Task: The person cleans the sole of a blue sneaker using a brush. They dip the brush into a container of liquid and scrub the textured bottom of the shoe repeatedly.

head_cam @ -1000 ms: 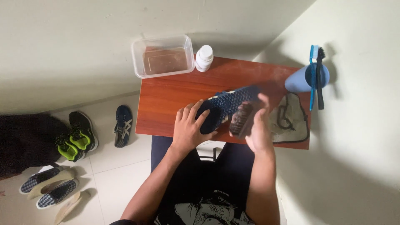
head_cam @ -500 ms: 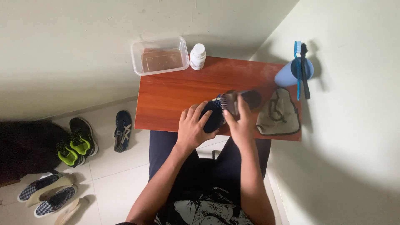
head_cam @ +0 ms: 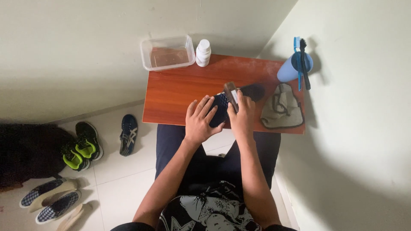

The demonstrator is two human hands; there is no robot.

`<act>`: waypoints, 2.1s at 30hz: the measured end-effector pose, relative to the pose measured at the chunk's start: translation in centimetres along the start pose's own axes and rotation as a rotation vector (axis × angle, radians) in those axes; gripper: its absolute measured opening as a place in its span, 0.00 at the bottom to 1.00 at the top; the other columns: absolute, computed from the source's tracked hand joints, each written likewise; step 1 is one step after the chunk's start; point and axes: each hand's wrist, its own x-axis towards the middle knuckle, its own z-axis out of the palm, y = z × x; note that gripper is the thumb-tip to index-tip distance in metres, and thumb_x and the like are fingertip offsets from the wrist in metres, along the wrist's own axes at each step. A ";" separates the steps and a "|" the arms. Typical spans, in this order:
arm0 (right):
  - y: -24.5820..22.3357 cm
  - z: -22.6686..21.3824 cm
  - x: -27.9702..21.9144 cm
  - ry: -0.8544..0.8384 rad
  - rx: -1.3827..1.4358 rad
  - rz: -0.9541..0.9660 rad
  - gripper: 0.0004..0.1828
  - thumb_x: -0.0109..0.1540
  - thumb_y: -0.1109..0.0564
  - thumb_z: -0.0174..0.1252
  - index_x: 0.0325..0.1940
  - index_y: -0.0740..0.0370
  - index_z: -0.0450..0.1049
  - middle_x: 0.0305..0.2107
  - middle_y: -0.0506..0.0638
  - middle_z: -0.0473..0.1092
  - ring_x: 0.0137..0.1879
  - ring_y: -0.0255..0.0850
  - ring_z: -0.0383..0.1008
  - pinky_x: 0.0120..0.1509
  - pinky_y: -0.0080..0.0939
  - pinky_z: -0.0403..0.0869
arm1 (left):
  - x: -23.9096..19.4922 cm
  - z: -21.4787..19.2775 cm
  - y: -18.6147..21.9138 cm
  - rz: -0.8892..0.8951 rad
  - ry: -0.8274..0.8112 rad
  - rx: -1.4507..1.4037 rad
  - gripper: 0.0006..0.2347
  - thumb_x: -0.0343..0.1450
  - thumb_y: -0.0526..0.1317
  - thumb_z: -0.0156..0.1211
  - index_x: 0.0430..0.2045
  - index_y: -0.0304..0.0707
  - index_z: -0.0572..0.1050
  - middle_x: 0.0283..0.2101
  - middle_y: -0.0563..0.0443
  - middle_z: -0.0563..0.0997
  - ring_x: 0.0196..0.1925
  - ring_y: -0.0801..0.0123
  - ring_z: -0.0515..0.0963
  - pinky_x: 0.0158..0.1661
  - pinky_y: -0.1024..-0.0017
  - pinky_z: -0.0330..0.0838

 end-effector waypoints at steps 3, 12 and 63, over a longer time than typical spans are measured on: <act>-0.7 0.5 -0.7 0.027 0.004 0.013 0.27 0.67 0.51 0.56 0.69 0.64 0.67 0.41 0.61 0.69 0.46 0.56 0.74 0.46 0.53 0.75 | -0.2 0.4 0.1 0.039 0.069 -0.010 0.22 0.64 0.60 0.64 0.44 0.47 0.83 0.60 0.53 0.81 0.68 0.68 0.74 0.69 0.56 0.58; -0.4 0.5 -0.6 0.045 -0.025 -0.052 0.28 0.66 0.53 0.57 0.71 0.61 0.66 0.37 0.62 0.69 0.41 0.57 0.75 0.43 0.53 0.74 | -0.4 0.6 -0.1 0.048 0.081 -0.026 0.22 0.62 0.57 0.66 0.44 0.45 0.83 0.58 0.53 0.82 0.67 0.67 0.75 0.68 0.61 0.63; -11.4 14.1 22.2 -0.479 -0.258 -0.683 0.14 0.58 0.74 0.48 0.32 0.56 0.66 0.28 0.46 0.68 0.43 0.50 0.65 0.46 0.49 0.67 | 8.6 -3.9 -18.1 -0.303 -0.066 0.159 0.15 0.78 0.31 0.48 0.59 0.29 0.71 0.72 0.44 0.65 0.74 0.58 0.65 0.71 0.52 0.51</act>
